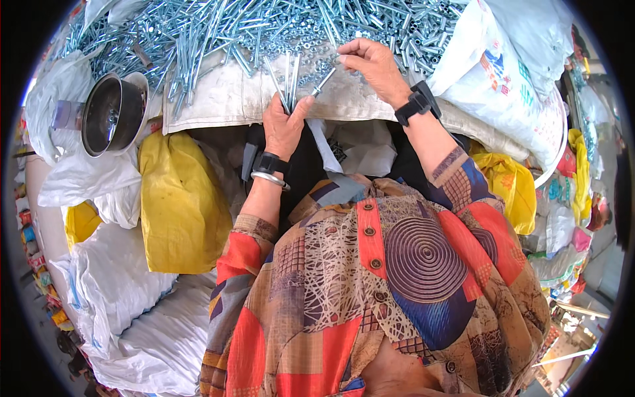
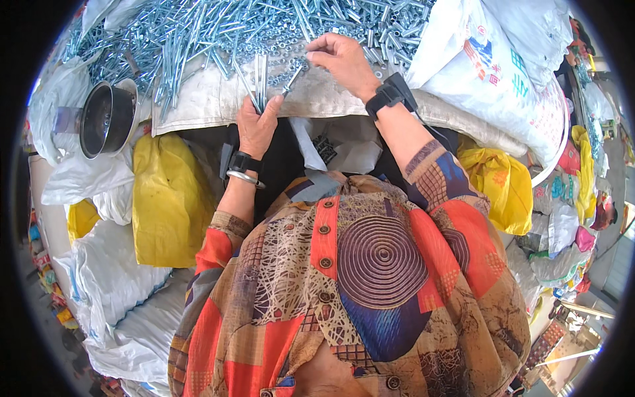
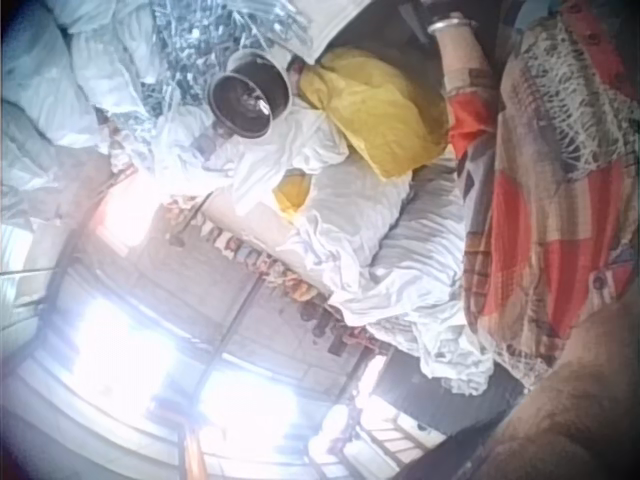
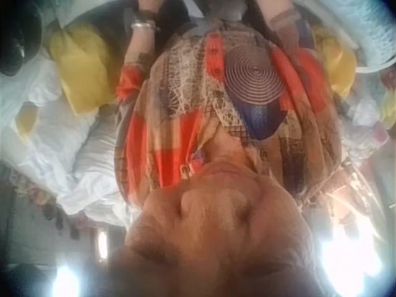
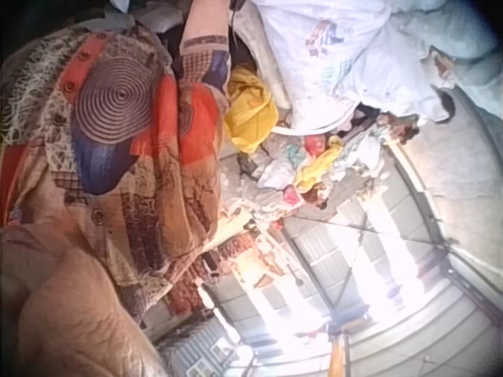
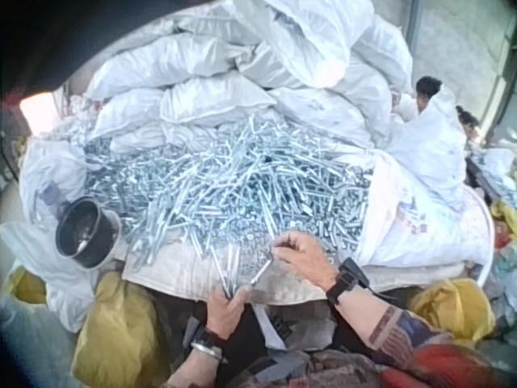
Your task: Manually sorting and organizing metal pins or fasteners from a large pile into smaller groups.
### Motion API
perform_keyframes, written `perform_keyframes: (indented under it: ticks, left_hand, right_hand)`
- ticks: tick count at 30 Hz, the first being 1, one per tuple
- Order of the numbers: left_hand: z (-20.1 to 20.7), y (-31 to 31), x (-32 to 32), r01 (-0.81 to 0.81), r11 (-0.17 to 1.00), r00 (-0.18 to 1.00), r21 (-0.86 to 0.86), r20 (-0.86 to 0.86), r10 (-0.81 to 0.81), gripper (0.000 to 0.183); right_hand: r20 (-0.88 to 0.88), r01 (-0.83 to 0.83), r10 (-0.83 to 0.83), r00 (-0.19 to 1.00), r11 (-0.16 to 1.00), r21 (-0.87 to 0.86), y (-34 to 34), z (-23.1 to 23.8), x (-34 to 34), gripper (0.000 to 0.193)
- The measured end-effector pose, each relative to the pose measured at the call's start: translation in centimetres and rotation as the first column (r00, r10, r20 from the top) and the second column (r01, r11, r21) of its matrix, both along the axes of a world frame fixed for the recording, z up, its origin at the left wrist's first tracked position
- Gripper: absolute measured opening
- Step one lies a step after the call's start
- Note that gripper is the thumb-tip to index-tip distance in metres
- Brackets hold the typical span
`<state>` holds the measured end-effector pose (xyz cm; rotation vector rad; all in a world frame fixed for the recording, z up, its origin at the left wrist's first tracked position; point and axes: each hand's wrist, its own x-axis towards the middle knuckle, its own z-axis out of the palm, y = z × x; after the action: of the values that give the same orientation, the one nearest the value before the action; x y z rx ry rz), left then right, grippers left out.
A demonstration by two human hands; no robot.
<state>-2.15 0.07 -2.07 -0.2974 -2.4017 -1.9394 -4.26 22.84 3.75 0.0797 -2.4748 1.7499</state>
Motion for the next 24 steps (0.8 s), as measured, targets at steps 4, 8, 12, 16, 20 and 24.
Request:
perform_keyframes:
  ticks: [4,8,12,16,20,24]
  left_hand:
    - [-0.5,0.1,-0.1,0.008,0.999,0.999,0.044,0.035,-0.009,0.035]
    - [0.0,0.3,0.0,0.015,1.000,1.000,0.010,0.012,-0.016,0.034]
    - [0.1,0.2,0.1,0.019,0.992,0.998,-0.125,-0.055,-0.026,0.040]
    - [0.0,-0.1,0.7,0.016,0.987,0.995,-0.160,-0.090,-0.031,0.044]
    - [-0.2,-0.2,1.1,-0.029,0.982,0.988,-0.188,-0.152,0.000,0.044]
    - [0.9,-0.2,2.0,-0.048,0.966,0.954,-0.254,-0.297,-0.030,0.042]
  right_hand:
    - [0.047,-0.097,0.113,0.992,0.959,-0.266,-0.7,0.6,1.5,0.018]
    - [0.044,-0.085,0.100,0.994,0.962,-0.261,-0.7,0.6,2.2,0.019]
    - [0.023,-0.072,0.077,0.997,0.979,-0.188,-0.5,0.7,2.5,0.020]
    - [0.165,-0.037,0.106,0.980,0.927,-0.374,-0.4,0.7,3.3,0.021]
    - [0.294,0.039,0.190,0.937,0.777,-0.628,-0.4,-0.2,4.2,0.015]
    - [0.349,0.152,0.371,0.860,0.467,-0.871,-0.2,-1.4,5.1,0.011]
